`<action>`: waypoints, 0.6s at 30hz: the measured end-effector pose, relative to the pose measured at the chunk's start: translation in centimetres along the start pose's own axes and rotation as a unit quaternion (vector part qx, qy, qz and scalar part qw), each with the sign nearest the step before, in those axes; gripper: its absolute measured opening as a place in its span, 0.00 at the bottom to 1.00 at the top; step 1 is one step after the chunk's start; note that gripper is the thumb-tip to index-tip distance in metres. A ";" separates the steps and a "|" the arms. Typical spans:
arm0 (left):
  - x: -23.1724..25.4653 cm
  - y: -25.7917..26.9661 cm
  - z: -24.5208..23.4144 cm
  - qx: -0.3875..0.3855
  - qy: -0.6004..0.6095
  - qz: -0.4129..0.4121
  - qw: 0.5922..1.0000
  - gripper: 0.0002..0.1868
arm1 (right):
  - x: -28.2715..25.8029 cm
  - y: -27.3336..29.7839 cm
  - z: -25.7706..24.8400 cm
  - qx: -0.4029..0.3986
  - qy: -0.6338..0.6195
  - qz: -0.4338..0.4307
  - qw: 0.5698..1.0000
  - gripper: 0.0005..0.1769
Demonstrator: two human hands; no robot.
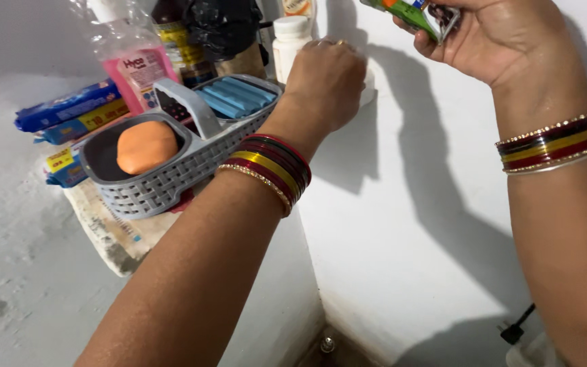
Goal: The person retrieves small sachets from a white bag, rinses them in a bucket of water, and places them on a wall shelf. They then rearrange bottles, a basket, and other items on the shelf to organize the space.
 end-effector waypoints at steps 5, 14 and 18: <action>0.3 0.3 2.7 -0.130 -0.122 0.012 0.984 0.15 | -0.3 0.6 -0.5 0.006 0.018 -0.001 1.000 0.06; 1.5 0.9 2.6 -0.137 -0.108 0.026 0.984 0.13 | -1.0 1.1 -0.2 0.010 0.024 0.001 1.000 0.07; 0.9 0.2 -2.0 0.156 -0.032 0.083 0.984 0.07 | -1.0 0.9 -0.2 0.000 -0.014 0.009 1.000 0.05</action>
Point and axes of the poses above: each hand's wrist, its own y-axis away from the middle knuckle, its own z-axis out of the palm, x = y × z, the point moved 5 cm from there along -y, towards the middle knuckle, and after that the axes turned 13 degrees about -z, right-handed, at the moved point
